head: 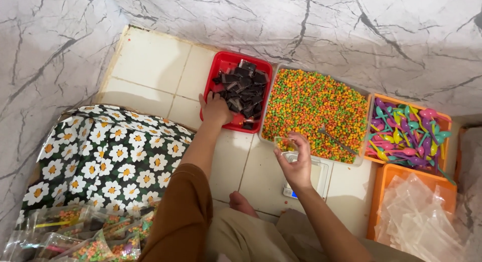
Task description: Portioning and packaging small snacks into individual plastic bags using a digital scale.
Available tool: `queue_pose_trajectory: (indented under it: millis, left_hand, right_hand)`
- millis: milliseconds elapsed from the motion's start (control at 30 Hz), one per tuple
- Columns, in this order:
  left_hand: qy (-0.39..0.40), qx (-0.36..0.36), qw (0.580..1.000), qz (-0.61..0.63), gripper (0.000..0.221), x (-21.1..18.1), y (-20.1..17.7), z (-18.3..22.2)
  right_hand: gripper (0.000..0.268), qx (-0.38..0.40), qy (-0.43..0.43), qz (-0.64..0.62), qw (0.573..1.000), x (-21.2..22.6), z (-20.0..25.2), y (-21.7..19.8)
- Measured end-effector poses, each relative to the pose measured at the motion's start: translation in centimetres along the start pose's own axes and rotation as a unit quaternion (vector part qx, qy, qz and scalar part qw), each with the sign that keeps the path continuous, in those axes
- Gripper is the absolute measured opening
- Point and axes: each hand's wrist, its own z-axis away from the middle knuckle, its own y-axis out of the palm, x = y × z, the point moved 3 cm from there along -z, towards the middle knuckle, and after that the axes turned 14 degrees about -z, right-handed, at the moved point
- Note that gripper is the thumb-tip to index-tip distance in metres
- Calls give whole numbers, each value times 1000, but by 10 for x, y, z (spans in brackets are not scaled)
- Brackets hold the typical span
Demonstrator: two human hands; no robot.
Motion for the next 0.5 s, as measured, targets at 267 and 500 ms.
queue_pose_trajectory:
  millis: [267, 500]
  left_hand:
    - [59, -227, 925, 298, 19, 13, -70, 106]
    - [338, -243, 843, 340, 22, -34, -141, 242]
  right_hand:
    - [59, 11, 14, 45, 999, 4, -6, -3]
    - [64, 32, -28, 86, 995, 37, 0, 8]
